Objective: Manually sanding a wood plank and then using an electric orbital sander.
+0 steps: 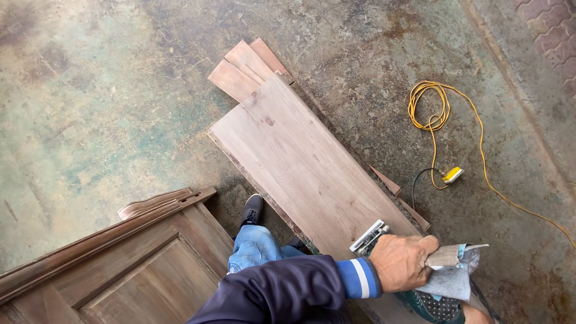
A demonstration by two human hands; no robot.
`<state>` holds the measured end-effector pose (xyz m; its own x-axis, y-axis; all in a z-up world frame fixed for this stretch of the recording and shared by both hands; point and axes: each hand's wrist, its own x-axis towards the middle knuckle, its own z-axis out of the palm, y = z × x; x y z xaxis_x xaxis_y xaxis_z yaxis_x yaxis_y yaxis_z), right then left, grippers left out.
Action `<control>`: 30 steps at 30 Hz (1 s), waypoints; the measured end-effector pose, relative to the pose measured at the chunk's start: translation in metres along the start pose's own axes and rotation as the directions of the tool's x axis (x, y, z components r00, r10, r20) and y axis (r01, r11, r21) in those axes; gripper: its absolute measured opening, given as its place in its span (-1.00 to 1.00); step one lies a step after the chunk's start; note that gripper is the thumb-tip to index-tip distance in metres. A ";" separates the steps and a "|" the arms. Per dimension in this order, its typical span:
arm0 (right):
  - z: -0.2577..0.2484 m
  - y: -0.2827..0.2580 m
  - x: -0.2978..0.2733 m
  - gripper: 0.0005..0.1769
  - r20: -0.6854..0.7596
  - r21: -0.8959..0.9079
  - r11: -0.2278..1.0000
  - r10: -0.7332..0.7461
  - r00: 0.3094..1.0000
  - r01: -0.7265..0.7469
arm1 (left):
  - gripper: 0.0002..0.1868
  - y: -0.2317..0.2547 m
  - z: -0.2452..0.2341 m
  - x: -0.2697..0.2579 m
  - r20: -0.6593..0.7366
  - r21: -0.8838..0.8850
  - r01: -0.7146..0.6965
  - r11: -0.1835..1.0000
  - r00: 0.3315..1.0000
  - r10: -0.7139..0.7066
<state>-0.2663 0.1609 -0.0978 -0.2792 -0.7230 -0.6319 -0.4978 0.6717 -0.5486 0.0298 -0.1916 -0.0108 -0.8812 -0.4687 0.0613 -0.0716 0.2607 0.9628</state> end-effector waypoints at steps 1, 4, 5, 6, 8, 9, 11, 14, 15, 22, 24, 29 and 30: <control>0.004 -0.022 0.006 -0.01 0.000 -0.007 1.000 -0.001 1.000 0.001 | -0.79 -0.002 -0.005 0.000 -0.020 0.014 -0.003 1.000 1.000 0.003; 0.020 -0.092 0.021 0.01 -0.002 -0.026 1.000 -0.003 1.000 0.003 | -0.80 -0.009 -0.017 -0.002 -0.039 0.009 0.006 1.000 0.999 -0.006; 0.024 -0.104 0.025 0.02 -0.004 -0.032 0.999 -0.003 1.000 0.003 | -0.80 -0.011 -0.022 -0.003 -0.041 0.009 0.008 1.000 0.999 -0.008; 0.031 -0.118 0.028 0.03 -0.006 -0.037 0.999 -0.003 1.000 0.003 | -0.78 -0.013 -0.027 -0.003 -0.056 0.017 0.010 1.000 0.998 -0.009; 0.044 -0.136 0.032 0.03 -0.007 -0.044 0.999 -0.005 1.000 0.005 | -0.77 -0.016 -0.038 -0.006 -0.073 0.026 0.014 1.000 0.997 -0.012; 0.049 -0.141 0.035 -0.09 -0.034 -0.094 0.990 0.099 0.995 -0.102 | -0.76 -0.016 -0.045 -0.007 -0.094 0.004 0.015 1.000 0.995 -0.015; 0.053 -0.174 0.041 -0.21 -0.069 -0.137 0.969 0.195 0.978 -0.203 | -0.76 -0.018 -0.058 -0.010 -0.117 -0.013 0.015 1.000 0.993 -0.016; 0.055 -0.237 0.053 -0.20 -0.128 -0.270 0.875 0.381 0.916 -0.402 | -0.79 -0.022 -0.076 -0.012 -0.135 0.029 0.036 0.999 0.990 -0.032; 0.058 -0.242 0.058 -0.23 -0.139 -0.277 0.874 0.375 0.916 -0.400 | -0.80 -0.023 -0.084 -0.012 -0.170 0.015 0.023 1.000 0.985 -0.020; 0.058 -0.325 0.092 -0.31 -0.068 -0.413 0.820 0.407 0.911 -0.397 | -0.87 -0.036 -0.136 -0.009 -0.203 0.009 0.051 0.999 0.978 -0.048; 0.058 -0.357 0.100 -0.35 -0.059 -0.415 0.806 0.438 0.897 -0.421 | -0.87 -0.043 -0.148 -0.006 -0.209 0.054 0.052 0.997 0.977 -0.039; 0.062 -0.430 0.114 -0.46 -0.064 -0.311 0.840 0.447 0.892 -0.444 | -0.90 -0.058 -0.185 0.005 -0.207 0.113 0.096 0.989 0.976 -0.071; 0.062 -0.441 0.118 -0.49 -0.082 -0.333 0.850 0.404 0.911 -0.408 | -0.91 -0.060 -0.195 0.008 -0.227 0.113 0.088 0.990 0.972 -0.061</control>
